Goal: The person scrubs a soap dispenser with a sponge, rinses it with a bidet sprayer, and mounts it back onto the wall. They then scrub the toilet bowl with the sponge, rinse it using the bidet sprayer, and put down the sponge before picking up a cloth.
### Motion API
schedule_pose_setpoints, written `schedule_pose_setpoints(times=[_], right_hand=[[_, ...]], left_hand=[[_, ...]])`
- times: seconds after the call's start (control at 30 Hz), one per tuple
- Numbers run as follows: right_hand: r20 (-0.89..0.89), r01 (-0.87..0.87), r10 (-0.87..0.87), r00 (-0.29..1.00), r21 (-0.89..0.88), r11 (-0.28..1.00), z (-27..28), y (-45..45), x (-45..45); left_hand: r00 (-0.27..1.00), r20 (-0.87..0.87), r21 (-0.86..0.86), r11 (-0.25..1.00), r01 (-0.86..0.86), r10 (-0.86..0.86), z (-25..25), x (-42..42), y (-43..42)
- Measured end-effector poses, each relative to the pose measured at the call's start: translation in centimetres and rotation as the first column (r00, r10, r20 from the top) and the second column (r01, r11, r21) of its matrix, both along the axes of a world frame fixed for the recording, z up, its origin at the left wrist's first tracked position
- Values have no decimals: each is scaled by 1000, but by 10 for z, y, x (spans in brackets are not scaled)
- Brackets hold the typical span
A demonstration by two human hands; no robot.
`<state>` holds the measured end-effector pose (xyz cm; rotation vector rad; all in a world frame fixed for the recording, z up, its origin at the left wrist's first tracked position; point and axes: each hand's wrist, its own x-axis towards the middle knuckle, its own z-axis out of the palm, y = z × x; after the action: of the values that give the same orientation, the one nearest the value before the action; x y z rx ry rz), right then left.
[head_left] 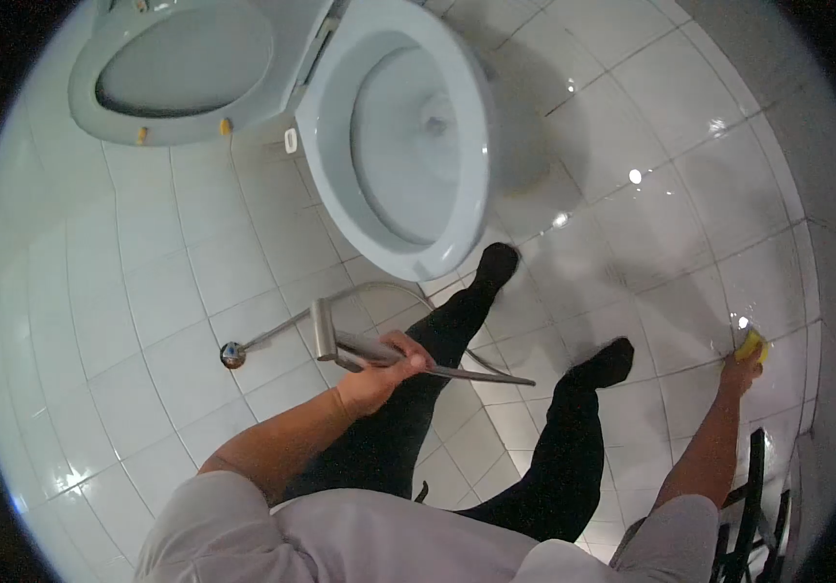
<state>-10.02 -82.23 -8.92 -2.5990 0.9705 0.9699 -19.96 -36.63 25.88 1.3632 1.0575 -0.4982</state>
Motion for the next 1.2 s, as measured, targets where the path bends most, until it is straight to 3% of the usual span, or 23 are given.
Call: schedule_pose_setpoints(times=[0.07, 0.1, 0.13, 0.2, 0.27, 0.33, 0.37, 0.4, 0.43, 0.5, 0.53, 0.6, 0.67, 0.7, 0.77, 0.8, 0.87, 0.9, 0.93, 0.97, 1.07, 1.13, 1.2], right_hand=[[312, -18, -106, 944, 370, 929, -86, -40, -37], [403, -74, -186, 896, 550, 832, -127, -58, -55], [332, 57, -216, 918, 427, 902, -91, -22, -37], [120, 321, -650, 750, 794, 517, 12, 60, 10], [125, 117, -612, 781, 933, 340, 114, 137, 54], [328, -180, -357, 875, 903, 389, 191, 201, 80], [545, -449, -196, 815, 809, 381, 222, 235, 90], [725, -679, -43, 688, 663, 316, 248, 271, 100], [757, -772, 189, 626, 566, 289, 284, 312, 109], [706, -897, 571, 420, 417, 144, 315, 391, 120], [638, -925, 709, 300, 377, 53, 312, 422, 121], [412, -939, 898, 155, 344, 5, 279, 459, 110], [357, -904, 934, 11, 402, -143, 218, 475, 87], [337, -905, 942, 9, 403, -136, 206, 491, 80], [545, -876, 776, 316, 482, 18, 191, 530, 79], [534, -877, 784, 317, 480, 27, 184, 544, 88], [357, -743, 706, 612, 564, 359, 186, 569, 113], [-6, -294, 457, 889, 759, 581, 225, 568, 115], [200, -652, 759, 620, 669, 357, 219, 547, 95], [338, -865, 916, 214, 501, 17, 210, 518, 82], [324, -832, 927, 190, 554, -23, 228, 472, 80], [283, -835, 926, 249, 547, 57, 220, 494, 85], [351, -812, 804, 480, 524, 256, 211, 561, 84]], left_hand=[[999, 39, -35, 999, 6, -4, -7, -16, 8], [997, 67, -104, 994, -18, 25, -10, -22, 8], [993, 101, -176, 983, -44, 63, -14, -26, 5], [993, 105, -134, 990, -44, 58, -13, -23, -2], [994, 100, -83, 996, -37, 45, -12, -21, -5], [996, 44, -43, 996, -78, 80, -12, -24, -6], [994, 81, 42, 997, 71, -74, -8, -18, -1], [994, 93, 25, 998, 52, -54, -9, -21, 1], [992, 127, 4, 1000, 29, -29, -16, -28, 4], [985, 173, -35, 999, -14, 20, -21, -32, 10], [984, 158, -52, 996, -75, 82, -22, -31, 14], [976, 152, -93, 986, -141, 154, -22, -21, 26], [981, 162, 173, 975, -140, 112, -18, -6, 42], [969, 120, 116, 967, -228, 214, -22, -3, 52], [980, 49, 101, 976, -195, 190, -16, 19, 78], [989, -33, 91, 986, -143, 147, -13, 23, 91], [992, -48, 38, 993, -114, 115, -17, 25, 109], [994, -61, 9, 996, -89, 89, -17, 26, 118], [994, -58, -6, 995, -97, 96, -17, 26, 123], [997, -47, 29, 998, -63, 65, -20, 25, 127], [1000, 22, 116, 993, -24, 21, -15, 33, 142], [996, 90, 171, 985, 4, -20, -17, 47, 158], [989, 113, 462, 886, 30, -93, -27, 61, 171]])
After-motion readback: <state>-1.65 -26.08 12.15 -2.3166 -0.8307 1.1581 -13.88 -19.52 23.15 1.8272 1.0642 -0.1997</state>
